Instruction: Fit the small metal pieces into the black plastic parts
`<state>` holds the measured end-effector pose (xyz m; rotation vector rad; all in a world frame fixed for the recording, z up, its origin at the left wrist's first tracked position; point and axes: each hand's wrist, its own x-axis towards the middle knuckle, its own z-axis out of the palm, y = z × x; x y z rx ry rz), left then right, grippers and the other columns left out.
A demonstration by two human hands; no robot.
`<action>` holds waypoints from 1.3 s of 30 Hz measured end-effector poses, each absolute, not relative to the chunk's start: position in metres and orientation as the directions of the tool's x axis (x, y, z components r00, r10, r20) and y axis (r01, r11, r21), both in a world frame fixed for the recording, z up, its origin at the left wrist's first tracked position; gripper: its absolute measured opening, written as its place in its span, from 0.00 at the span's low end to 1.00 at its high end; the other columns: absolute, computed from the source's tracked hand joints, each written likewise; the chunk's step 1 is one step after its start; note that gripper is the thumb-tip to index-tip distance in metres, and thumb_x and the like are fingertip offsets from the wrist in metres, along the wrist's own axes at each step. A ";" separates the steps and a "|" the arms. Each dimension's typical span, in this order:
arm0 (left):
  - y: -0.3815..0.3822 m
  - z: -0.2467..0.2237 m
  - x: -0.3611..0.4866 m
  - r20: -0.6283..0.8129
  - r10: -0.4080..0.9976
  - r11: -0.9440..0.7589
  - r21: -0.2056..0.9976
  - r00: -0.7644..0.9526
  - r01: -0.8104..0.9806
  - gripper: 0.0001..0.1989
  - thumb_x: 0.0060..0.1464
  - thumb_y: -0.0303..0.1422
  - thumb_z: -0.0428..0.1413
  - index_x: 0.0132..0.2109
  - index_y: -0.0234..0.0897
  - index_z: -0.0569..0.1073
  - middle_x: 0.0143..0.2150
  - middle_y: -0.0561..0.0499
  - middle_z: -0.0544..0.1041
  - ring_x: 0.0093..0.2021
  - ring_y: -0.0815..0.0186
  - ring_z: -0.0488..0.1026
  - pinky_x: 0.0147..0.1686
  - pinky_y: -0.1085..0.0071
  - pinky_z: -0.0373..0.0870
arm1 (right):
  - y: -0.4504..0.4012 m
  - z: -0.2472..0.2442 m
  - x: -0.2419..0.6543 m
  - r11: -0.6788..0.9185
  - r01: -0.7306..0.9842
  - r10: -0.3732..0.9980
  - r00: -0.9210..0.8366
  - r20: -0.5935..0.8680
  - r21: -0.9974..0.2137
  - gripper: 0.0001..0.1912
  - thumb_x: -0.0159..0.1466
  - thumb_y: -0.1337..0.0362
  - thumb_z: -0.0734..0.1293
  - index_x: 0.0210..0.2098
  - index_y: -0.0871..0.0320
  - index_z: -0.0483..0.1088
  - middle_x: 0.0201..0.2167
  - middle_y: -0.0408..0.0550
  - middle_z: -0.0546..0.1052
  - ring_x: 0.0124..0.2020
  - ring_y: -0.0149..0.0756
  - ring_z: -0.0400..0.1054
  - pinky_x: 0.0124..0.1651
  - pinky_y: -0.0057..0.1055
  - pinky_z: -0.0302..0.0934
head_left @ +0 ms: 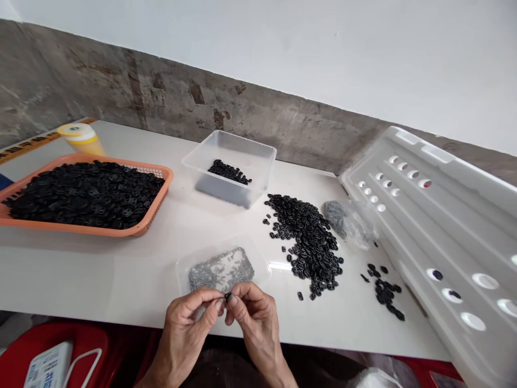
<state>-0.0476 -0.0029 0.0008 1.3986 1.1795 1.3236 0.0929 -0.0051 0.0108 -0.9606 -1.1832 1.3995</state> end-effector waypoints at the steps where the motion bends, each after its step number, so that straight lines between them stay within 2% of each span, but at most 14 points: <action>1: -0.003 0.000 -0.047 0.202 0.979 -0.200 0.976 -0.007 0.083 0.06 0.52 0.32 0.58 0.33 0.35 0.79 0.25 0.54 0.77 0.25 0.74 0.75 0.29 0.86 0.73 | -0.005 0.011 0.093 0.022 -0.185 0.987 -0.153 0.051 -0.982 0.17 0.63 0.56 0.67 0.31 0.67 0.67 0.23 0.45 0.69 0.24 0.18 0.61 0.30 0.14 0.59; 6: -0.002 0.002 -0.048 0.336 0.942 -0.333 0.934 0.000 0.131 0.05 0.53 0.27 0.58 0.34 0.35 0.80 0.25 0.55 0.78 0.25 0.75 0.75 0.29 0.88 0.73 | -0.007 0.009 0.091 0.116 -0.107 0.986 -0.105 0.127 -0.988 0.16 0.65 0.58 0.65 0.30 0.67 0.67 0.24 0.46 0.70 0.24 0.18 0.62 0.30 0.14 0.58; 9: -0.002 0.004 -0.050 0.438 0.898 -0.439 0.887 0.039 0.142 0.07 0.53 0.23 0.57 0.36 0.37 0.79 0.27 0.56 0.78 0.26 0.77 0.75 0.30 0.89 0.72 | -0.009 0.007 0.093 0.184 -0.038 0.978 -0.096 0.187 -0.982 0.15 0.66 0.60 0.64 0.29 0.67 0.67 0.23 0.45 0.70 0.25 0.18 0.63 0.31 0.14 0.58; 13: -0.001 0.005 -0.051 0.475 0.872 -0.488 0.860 0.116 0.148 0.10 0.54 0.22 0.56 0.38 0.39 0.79 0.27 0.57 0.77 0.26 0.77 0.74 0.30 0.88 0.72 | -0.010 0.003 0.095 0.248 0.045 0.965 -0.103 0.242 -0.968 0.15 0.66 0.61 0.63 0.28 0.67 0.67 0.23 0.44 0.69 0.26 0.18 0.63 0.32 0.14 0.58; 17: 0.000 0.001 -0.051 0.424 0.896 -0.442 0.877 0.131 0.190 0.09 0.56 0.24 0.56 0.39 0.39 0.80 0.27 0.56 0.76 0.27 0.78 0.73 0.30 0.89 0.70 | -0.008 0.001 0.095 0.179 0.000 0.979 -0.099 0.178 -0.984 0.15 0.65 0.60 0.64 0.28 0.67 0.67 0.23 0.45 0.70 0.25 0.18 0.63 0.32 0.15 0.58; 22: -0.003 -0.003 -0.054 0.273 0.950 -0.295 0.942 0.150 0.159 0.11 0.60 0.32 0.53 0.43 0.37 0.79 0.31 0.53 0.79 0.32 0.76 0.77 0.36 0.88 0.73 | -0.004 0.001 0.092 0.033 -0.260 0.990 -0.121 0.067 -0.965 0.15 0.64 0.58 0.67 0.30 0.67 0.67 0.22 0.44 0.69 0.25 0.19 0.65 0.32 0.15 0.61; 26: -0.004 -0.004 -0.054 0.135 0.984 -0.150 0.980 0.117 0.133 0.14 0.59 0.38 0.53 0.44 0.35 0.80 0.35 0.50 0.80 0.35 0.74 0.78 0.39 0.88 0.73 | -0.004 -0.004 0.092 0.001 -0.370 0.990 -0.128 0.052 -0.929 0.14 0.63 0.60 0.68 0.31 0.67 0.67 0.23 0.44 0.70 0.26 0.21 0.67 0.33 0.16 0.63; 32: -0.001 -0.004 -0.047 0.159 0.975 -0.172 0.982 0.154 0.076 0.13 0.56 0.38 0.57 0.42 0.35 0.81 0.35 0.50 0.80 0.34 0.73 0.78 0.37 0.88 0.74 | -0.006 -0.010 0.097 -0.030 -0.433 0.995 -0.098 0.014 -0.901 0.14 0.61 0.60 0.70 0.31 0.67 0.67 0.22 0.44 0.70 0.23 0.20 0.66 0.32 0.16 0.63; 39: 0.007 -0.007 -0.054 0.116 0.987 -0.129 0.985 0.110 0.115 0.15 0.56 0.41 0.56 0.42 0.36 0.80 0.36 0.50 0.81 0.36 0.71 0.79 0.37 0.88 0.75 | -0.007 -0.015 0.107 -0.060 -0.458 0.998 -0.033 -0.051 -0.887 0.18 0.56 0.58 0.73 0.32 0.67 0.66 0.25 0.44 0.71 0.21 0.21 0.67 0.32 0.17 0.61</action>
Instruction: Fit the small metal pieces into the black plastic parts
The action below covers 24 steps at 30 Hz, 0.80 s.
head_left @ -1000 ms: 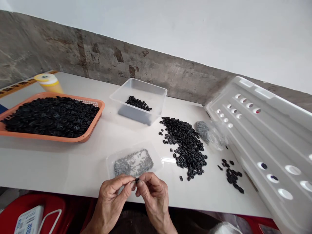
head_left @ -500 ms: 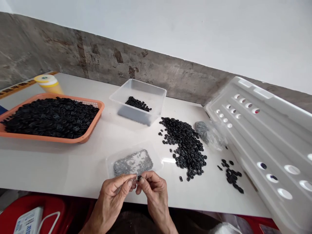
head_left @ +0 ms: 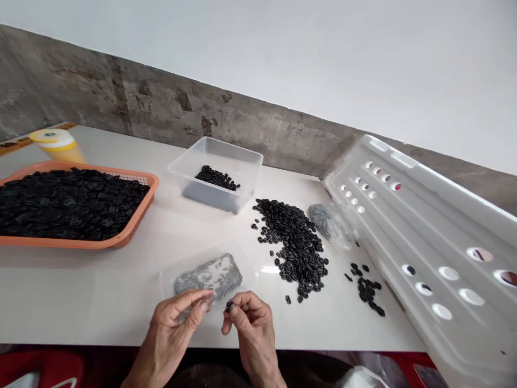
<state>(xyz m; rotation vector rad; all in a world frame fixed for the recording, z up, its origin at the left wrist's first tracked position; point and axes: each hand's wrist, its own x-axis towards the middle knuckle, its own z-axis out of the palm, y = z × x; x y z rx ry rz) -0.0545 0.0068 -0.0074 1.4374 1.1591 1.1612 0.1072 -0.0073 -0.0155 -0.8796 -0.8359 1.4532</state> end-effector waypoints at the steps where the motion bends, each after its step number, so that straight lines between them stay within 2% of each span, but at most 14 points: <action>1: 0.008 -0.009 -0.057 0.117 0.989 -0.129 0.983 0.092 0.129 0.14 0.56 0.41 0.56 0.43 0.37 0.80 0.38 0.50 0.81 0.37 0.71 0.79 0.38 0.88 0.75 | -0.008 -0.016 0.109 -0.065 -0.461 0.998 -0.021 -0.062 -0.885 0.19 0.56 0.57 0.73 0.32 0.67 0.66 0.25 0.44 0.71 0.21 0.21 0.67 0.32 0.17 0.61; 4: 0.010 -0.013 -0.064 0.175 0.985 -0.174 0.968 0.010 0.178 0.12 0.56 0.39 0.57 0.43 0.39 0.80 0.39 0.52 0.81 0.38 0.72 0.79 0.41 0.88 0.74 | -0.010 -0.017 0.117 -0.071 -0.460 0.996 0.019 -0.090 -0.885 0.20 0.54 0.56 0.74 0.30 0.67 0.66 0.24 0.45 0.71 0.21 0.22 0.67 0.31 0.18 0.61; 7: 0.006 -0.015 -0.063 0.299 0.954 -0.286 0.928 -0.020 0.240 0.09 0.57 0.34 0.56 0.42 0.40 0.79 0.39 0.53 0.80 0.36 0.73 0.79 0.41 0.86 0.75 | -0.012 -0.019 0.130 -0.059 -0.458 0.991 0.079 -0.106 -0.887 0.21 0.53 0.56 0.75 0.30 0.67 0.66 0.24 0.45 0.71 0.20 0.21 0.65 0.30 0.18 0.61; 9: -0.001 -0.016 -0.053 0.391 0.918 -0.393 0.881 0.062 0.264 0.08 0.57 0.30 0.56 0.42 0.41 0.79 0.39 0.54 0.80 0.36 0.74 0.79 0.39 0.86 0.75 | -0.014 -0.020 0.142 -0.035 -0.460 0.985 0.136 -0.109 -0.887 0.20 0.52 0.57 0.76 0.31 0.66 0.67 0.23 0.44 0.70 0.21 0.20 0.65 0.30 0.17 0.60; 13: -0.014 -0.031 -0.013 0.495 0.785 -0.594 0.773 0.373 0.222 0.10 0.59 0.25 0.50 0.42 0.35 0.77 0.33 0.51 0.78 0.32 0.75 0.76 0.35 0.85 0.73 | -0.022 -0.021 0.170 0.046 -0.459 0.941 0.317 -0.116 -0.887 0.22 0.48 0.56 0.78 0.36 0.62 0.71 0.24 0.41 0.68 0.21 0.19 0.64 0.30 0.17 0.60; 15: -0.013 -0.045 0.014 0.468 0.704 -0.680 0.662 0.534 0.316 0.13 0.60 0.24 0.47 0.42 0.34 0.77 0.33 0.50 0.77 0.30 0.76 0.75 0.33 0.86 0.73 | -0.027 -0.022 0.184 0.078 -0.446 0.908 0.401 -0.122 -0.891 0.22 0.47 0.57 0.78 0.36 0.62 0.72 0.27 0.42 0.68 0.21 0.19 0.63 0.29 0.18 0.59; 16: -0.008 -0.053 0.029 0.452 0.701 -0.690 0.626 0.552 0.364 0.14 0.59 0.23 0.47 0.42 0.34 0.77 0.32 0.49 0.77 0.31 0.74 0.75 0.34 0.83 0.74 | -0.031 -0.024 0.191 0.086 -0.438 0.892 0.434 -0.127 -0.895 0.22 0.47 0.57 0.78 0.36 0.62 0.72 0.28 0.43 0.69 0.22 0.20 0.63 0.29 0.19 0.59; 19: 0.018 -0.073 0.076 0.418 0.748 -0.660 0.548 0.515 0.514 0.17 0.57 0.19 0.46 0.47 0.29 0.76 0.39 0.41 0.77 0.40 0.62 0.77 0.40 0.68 0.77 | -0.042 -0.031 0.209 0.111 -0.408 0.849 0.513 -0.127 -0.906 0.22 0.48 0.57 0.78 0.37 0.61 0.72 0.29 0.43 0.68 0.23 0.20 0.62 0.30 0.19 0.59; 21: 0.042 -0.078 0.107 0.402 0.775 -0.632 0.486 0.488 0.604 0.23 0.54 0.14 0.45 0.55 0.27 0.71 0.51 0.36 0.73 0.49 0.57 0.74 0.46 0.61 0.77 | -0.050 -0.036 0.217 0.116 -0.389 0.829 0.544 -0.127 -0.914 0.22 0.48 0.56 0.78 0.37 0.61 0.72 0.28 0.43 0.68 0.23 0.20 0.62 0.30 0.20 0.59; 22: 0.054 -0.079 0.120 0.396 0.779 -0.626 0.457 0.486 0.632 0.25 0.54 0.14 0.47 0.58 0.29 0.68 0.55 0.37 0.70 0.52 0.57 0.72 0.49 0.60 0.75 | -0.054 -0.037 0.220 0.105 -0.386 0.825 0.548 -0.136 -0.916 0.22 0.48 0.56 0.77 0.38 0.61 0.72 0.28 0.43 0.67 0.23 0.20 0.61 0.30 0.19 0.58; 24: 0.075 -0.076 0.144 0.368 0.795 -0.604 0.409 0.482 0.683 0.23 0.57 0.18 0.51 0.59 0.32 0.66 0.54 0.42 0.70 0.51 0.61 0.72 0.48 0.60 0.76 | -0.062 -0.037 0.222 0.059 -0.396 0.826 0.534 -0.178 -0.916 0.24 0.47 0.55 0.78 0.37 0.62 0.71 0.28 0.43 0.66 0.23 0.19 0.61 0.30 0.19 0.57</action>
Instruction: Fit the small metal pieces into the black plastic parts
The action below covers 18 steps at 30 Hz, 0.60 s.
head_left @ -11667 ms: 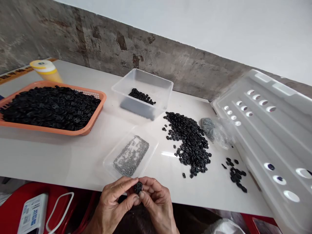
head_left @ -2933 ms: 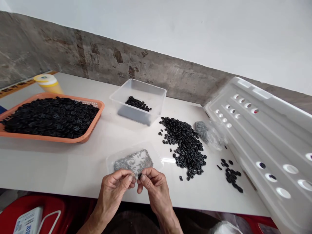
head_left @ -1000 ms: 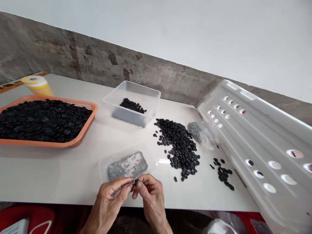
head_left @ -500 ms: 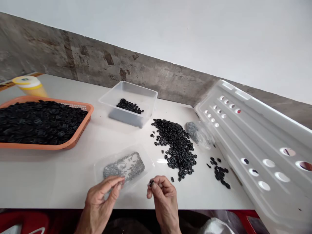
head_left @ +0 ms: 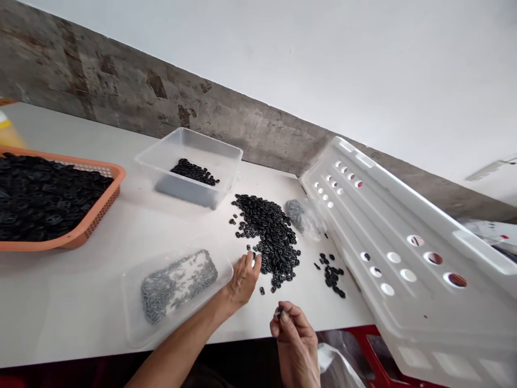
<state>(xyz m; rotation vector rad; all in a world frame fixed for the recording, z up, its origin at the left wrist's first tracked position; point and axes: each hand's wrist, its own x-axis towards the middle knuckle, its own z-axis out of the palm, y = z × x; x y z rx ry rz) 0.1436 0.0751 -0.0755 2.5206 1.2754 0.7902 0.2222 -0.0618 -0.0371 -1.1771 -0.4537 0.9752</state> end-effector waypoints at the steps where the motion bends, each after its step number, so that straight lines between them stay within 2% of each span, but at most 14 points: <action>1: 0.083 -0.073 0.152 0.350 0.804 -0.592 0.391 0.482 0.704 0.20 0.58 0.21 0.52 0.57 0.32 0.67 0.53 0.43 0.71 0.50 0.63 0.73 0.47 0.61 0.76 | -0.065 -0.036 0.222 0.043 -0.404 0.823 0.532 -0.196 -0.914 0.24 0.47 0.55 0.78 0.37 0.62 0.71 0.28 0.42 0.66 0.23 0.19 0.61 0.30 0.18 0.57; 4: 0.099 -0.067 0.165 0.294 0.816 -0.576 0.354 0.497 0.737 0.10 0.59 0.26 0.54 0.47 0.29 0.71 0.46 0.46 0.73 0.48 0.65 0.72 0.46 0.64 0.76 | -0.074 -0.029 0.220 0.026 -0.418 0.801 0.553 -0.231 -0.908 0.24 0.47 0.55 0.78 0.38 0.62 0.71 0.29 0.42 0.66 0.24 0.18 0.61 0.31 0.17 0.56; 6: 0.103 -0.065 0.165 0.263 0.820 -0.573 0.347 0.509 0.743 0.07 0.58 0.28 0.55 0.43 0.28 0.72 0.44 0.47 0.74 0.47 0.66 0.72 0.45 0.65 0.76 | -0.077 -0.028 0.219 0.026 -0.421 0.785 0.570 -0.242 -0.907 0.24 0.48 0.56 0.78 0.38 0.62 0.70 0.28 0.42 0.66 0.24 0.17 0.60 0.32 0.16 0.56; 10: 0.103 -0.066 0.158 0.221 0.862 -0.507 0.390 0.457 0.769 0.09 0.59 0.29 0.54 0.45 0.28 0.72 0.44 0.47 0.74 0.46 0.66 0.73 0.45 0.65 0.75 | -0.074 -0.035 0.225 -0.016 -0.443 0.801 0.531 -0.277 -0.896 0.25 0.48 0.56 0.78 0.39 0.62 0.70 0.28 0.42 0.66 0.24 0.17 0.60 0.32 0.16 0.56; 14: 0.105 -0.066 0.151 0.193 0.912 -0.407 0.531 0.361 0.743 0.11 0.60 0.31 0.54 0.47 0.28 0.72 0.44 0.47 0.74 0.47 0.65 0.72 0.49 0.62 0.74 | -0.065 -0.045 0.231 -0.060 -0.448 0.836 0.466 -0.290 -0.892 0.26 0.46 0.55 0.79 0.38 0.62 0.71 0.27 0.42 0.66 0.22 0.18 0.60 0.30 0.17 0.55; 18: 0.107 -0.062 0.142 0.165 0.944 -0.310 0.743 0.286 0.593 0.10 0.60 0.32 0.54 0.45 0.28 0.72 0.43 0.47 0.74 0.48 0.65 0.72 0.52 0.59 0.71 | -0.056 -0.050 0.229 -0.055 -0.421 0.850 0.456 -0.264 -0.905 0.25 0.47 0.56 0.78 0.39 0.62 0.72 0.27 0.43 0.68 0.23 0.19 0.60 0.32 0.18 0.57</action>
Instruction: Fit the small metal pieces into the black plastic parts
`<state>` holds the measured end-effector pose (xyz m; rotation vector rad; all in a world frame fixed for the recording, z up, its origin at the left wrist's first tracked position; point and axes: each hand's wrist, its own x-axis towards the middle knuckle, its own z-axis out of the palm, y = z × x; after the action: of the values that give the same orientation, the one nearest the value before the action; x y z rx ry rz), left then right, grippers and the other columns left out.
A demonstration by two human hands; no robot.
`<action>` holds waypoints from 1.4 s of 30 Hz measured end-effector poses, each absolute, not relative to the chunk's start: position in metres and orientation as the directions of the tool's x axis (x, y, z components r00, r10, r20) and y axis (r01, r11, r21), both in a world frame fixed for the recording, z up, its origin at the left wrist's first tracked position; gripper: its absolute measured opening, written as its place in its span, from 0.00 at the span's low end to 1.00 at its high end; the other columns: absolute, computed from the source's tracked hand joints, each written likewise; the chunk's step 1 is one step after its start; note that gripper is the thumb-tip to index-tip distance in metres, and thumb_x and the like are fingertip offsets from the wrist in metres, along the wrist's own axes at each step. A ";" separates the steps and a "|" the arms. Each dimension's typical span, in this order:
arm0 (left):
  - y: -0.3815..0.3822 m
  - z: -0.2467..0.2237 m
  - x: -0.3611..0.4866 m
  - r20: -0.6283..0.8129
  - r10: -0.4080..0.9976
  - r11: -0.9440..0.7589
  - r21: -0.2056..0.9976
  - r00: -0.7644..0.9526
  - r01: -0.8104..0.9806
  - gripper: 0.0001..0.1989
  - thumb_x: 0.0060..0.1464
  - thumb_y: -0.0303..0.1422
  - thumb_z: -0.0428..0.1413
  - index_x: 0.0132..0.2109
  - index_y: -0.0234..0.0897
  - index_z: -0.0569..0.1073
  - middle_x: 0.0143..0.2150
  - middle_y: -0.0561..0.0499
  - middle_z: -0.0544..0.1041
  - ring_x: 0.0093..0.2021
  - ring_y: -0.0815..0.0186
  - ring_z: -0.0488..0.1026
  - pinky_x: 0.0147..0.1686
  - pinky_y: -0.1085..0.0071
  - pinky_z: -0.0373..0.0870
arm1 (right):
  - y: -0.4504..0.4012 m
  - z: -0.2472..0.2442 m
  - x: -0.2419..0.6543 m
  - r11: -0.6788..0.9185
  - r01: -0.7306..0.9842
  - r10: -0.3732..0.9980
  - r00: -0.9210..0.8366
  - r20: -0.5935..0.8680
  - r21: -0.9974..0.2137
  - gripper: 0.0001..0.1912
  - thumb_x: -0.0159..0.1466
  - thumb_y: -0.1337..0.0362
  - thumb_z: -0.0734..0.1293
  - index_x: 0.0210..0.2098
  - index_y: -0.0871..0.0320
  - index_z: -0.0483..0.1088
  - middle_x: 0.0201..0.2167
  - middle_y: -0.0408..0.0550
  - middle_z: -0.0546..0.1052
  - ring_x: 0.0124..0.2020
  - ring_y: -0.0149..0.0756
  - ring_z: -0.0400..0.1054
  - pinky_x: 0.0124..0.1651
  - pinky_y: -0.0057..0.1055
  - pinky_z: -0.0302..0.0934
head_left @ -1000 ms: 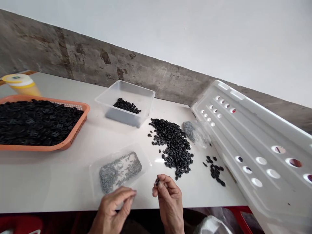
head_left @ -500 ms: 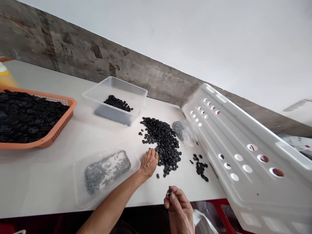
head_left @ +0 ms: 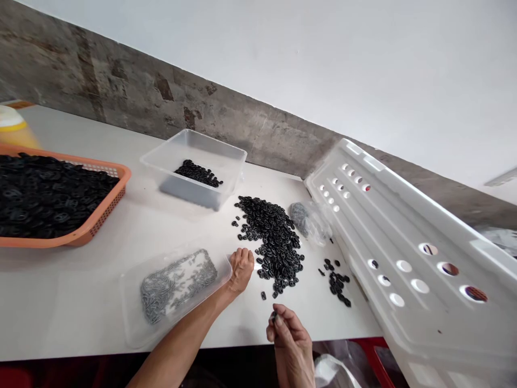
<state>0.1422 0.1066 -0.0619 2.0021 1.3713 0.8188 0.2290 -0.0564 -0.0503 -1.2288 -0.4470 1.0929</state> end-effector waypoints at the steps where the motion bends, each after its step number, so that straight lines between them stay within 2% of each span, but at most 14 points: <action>1: 0.105 -0.060 0.140 0.156 0.950 -0.282 0.799 0.270 0.531 0.10 0.60 0.32 0.53 0.45 0.29 0.73 0.43 0.47 0.75 0.48 0.65 0.72 0.52 0.59 0.71 | -0.054 -0.052 0.228 -0.046 -0.417 0.853 0.457 -0.253 -0.908 0.25 0.48 0.56 0.78 0.40 0.62 0.72 0.27 0.43 0.68 0.24 0.19 0.60 0.32 0.19 0.57; 4: 0.089 -0.050 0.137 0.082 0.966 -0.155 0.943 0.245 0.294 0.10 0.61 0.30 0.52 0.46 0.29 0.73 0.41 0.47 0.76 0.43 0.69 0.74 0.48 0.64 0.73 | -0.048 -0.054 0.226 0.006 -0.429 0.857 0.468 -0.217 -0.903 0.24 0.50 0.57 0.77 0.41 0.63 0.73 0.26 0.44 0.68 0.24 0.20 0.61 0.32 0.19 0.58; 6: 0.069 -0.040 0.135 -0.008 0.959 -0.027 0.992 0.282 0.122 0.13 0.59 0.28 0.51 0.48 0.28 0.74 0.34 0.48 0.77 0.33 0.72 0.74 0.38 0.71 0.75 | -0.045 -0.050 0.225 0.035 -0.459 0.855 0.473 -0.211 -0.888 0.23 0.49 0.58 0.77 0.40 0.63 0.73 0.26 0.44 0.69 0.24 0.20 0.61 0.31 0.19 0.57; 8: 0.046 -0.029 0.131 -0.089 0.931 0.104 0.994 0.355 -0.024 0.17 0.53 0.26 0.51 0.49 0.26 0.75 0.28 0.49 0.76 0.24 0.74 0.71 0.29 0.76 0.73 | -0.042 -0.043 0.224 0.046 -0.485 0.853 0.474 -0.219 -0.873 0.24 0.47 0.58 0.78 0.39 0.63 0.72 0.27 0.44 0.69 0.23 0.20 0.61 0.30 0.18 0.57; 12: 0.011 -0.009 0.105 -0.170 0.896 0.274 0.938 0.410 -0.211 0.20 0.42 0.30 0.57 0.44 0.25 0.77 0.28 0.47 0.76 0.24 0.74 0.70 0.28 0.78 0.72 | -0.043 -0.027 0.213 0.036 -0.526 0.863 0.446 -0.239 -0.850 0.26 0.45 0.57 0.79 0.38 0.62 0.71 0.26 0.43 0.68 0.23 0.20 0.61 0.30 0.19 0.59; 15: 0.001 -0.001 0.076 -0.202 0.910 0.308 0.914 0.363 -0.264 0.18 0.40 0.33 0.60 0.41 0.27 0.78 0.26 0.50 0.74 0.23 0.75 0.69 0.26 0.80 0.70 | -0.043 -0.020 0.199 0.007 -0.561 0.890 0.381 -0.250 -0.828 0.25 0.45 0.57 0.79 0.37 0.63 0.70 0.24 0.42 0.67 0.21 0.20 0.61 0.29 0.19 0.59; 20: -0.008 -0.007 0.036 -0.095 0.969 0.159 0.947 0.228 -0.279 0.13 0.41 0.31 0.63 0.37 0.32 0.80 0.25 0.51 0.73 0.22 0.76 0.68 0.23 0.82 0.70 | -0.036 -0.014 0.171 -0.029 -0.593 0.967 0.187 -0.173 -0.804 0.19 0.53 0.59 0.76 0.37 0.63 0.69 0.23 0.42 0.67 0.21 0.20 0.63 0.29 0.16 0.57; 26: -0.013 -0.025 0.007 0.121 0.981 -0.103 0.987 0.153 -0.124 0.11 0.51 0.30 0.61 0.43 0.41 0.80 0.29 0.51 0.77 0.24 0.77 0.69 0.24 0.85 0.69 | -0.024 -0.005 0.141 -0.084 -0.626 0.994 0.006 -0.113 -0.775 0.14 0.57 0.62 0.73 0.37 0.63 0.69 0.25 0.42 0.69 0.21 0.18 0.64 0.29 0.15 0.59; 30: -0.013 -0.025 -0.006 0.200 0.972 -0.188 0.977 0.125 -0.102 0.08 0.54 0.32 0.58 0.38 0.37 0.82 0.30 0.49 0.77 0.26 0.75 0.71 0.26 0.83 0.70 | -0.020 -0.004 0.124 -0.113 -0.650 0.993 -0.064 -0.095 -0.751 0.12 0.58 0.63 0.72 0.37 0.64 0.70 0.24 0.43 0.69 0.22 0.19 0.65 0.29 0.16 0.61; 33: -0.013 -0.025 -0.013 -0.029 0.992 0.056 0.975 0.126 -0.215 0.12 0.53 0.38 0.60 0.36 0.33 0.81 0.25 0.50 0.75 0.22 0.76 0.68 0.22 0.82 0.67 | -0.019 -0.005 0.118 -0.105 -0.658 0.994 -0.079 -0.070 -0.746 0.11 0.58 0.63 0.72 0.39 0.62 0.72 0.23 0.42 0.69 0.22 0.19 0.65 0.29 0.16 0.62; 35: -0.012 -0.023 -0.018 -0.254 0.957 0.289 0.890 0.142 -0.353 0.15 0.48 0.41 0.63 0.38 0.33 0.80 0.23 0.51 0.74 0.20 0.76 0.67 0.19 0.83 0.64 | -0.018 -0.006 0.118 -0.093 -0.632 0.996 -0.046 -0.082 -0.769 0.11 0.57 0.63 0.73 0.39 0.61 0.73 0.24 0.42 0.70 0.21 0.19 0.65 0.29 0.15 0.61; 37: -0.011 -0.019 -0.022 -0.399 0.902 0.428 0.766 0.166 -0.480 0.17 0.43 0.41 0.67 0.39 0.36 0.80 0.24 0.52 0.74 0.20 0.76 0.68 0.18 0.83 0.62 | -0.018 -0.007 0.119 -0.083 -0.586 0.995 -0.010 -0.096 -0.806 0.11 0.57 0.63 0.73 0.38 0.61 0.74 0.24 0.43 0.71 0.22 0.18 0.66 0.31 0.15 0.61; 39: -0.010 -0.013 -0.026 -0.448 0.871 0.480 0.685 0.203 -0.548 0.18 0.38 0.38 0.70 0.38 0.38 0.81 0.26 0.51 0.76 0.21 0.75 0.69 0.18 0.83 0.64 | -0.019 -0.008 0.119 -0.086 -0.545 0.995 -0.001 -0.102 -0.834 0.12 0.58 0.63 0.73 0.39 0.62 0.74 0.24 0.43 0.71 0.22 0.19 0.67 0.32 0.15 0.62; 42: -0.011 -0.005 -0.029 -0.415 0.868 0.493 0.659 0.271 -0.569 0.17 0.35 0.35 0.71 0.36 0.39 0.82 0.27 0.51 0.77 0.23 0.74 0.71 0.22 0.81 0.68 | -0.021 -0.008 0.118 -0.102 -0.508 0.994 -0.020 -0.107 -0.856 0.13 0.58 0.62 0.73 0.40 0.62 0.73 0.24 0.43 0.71 0.23 0.21 0.68 0.31 0.16 0.63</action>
<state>-0.0291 -0.0109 -0.0049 0.4210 0.8346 1.0064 0.1180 -0.0214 -0.0080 -0.8841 -0.7464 1.4862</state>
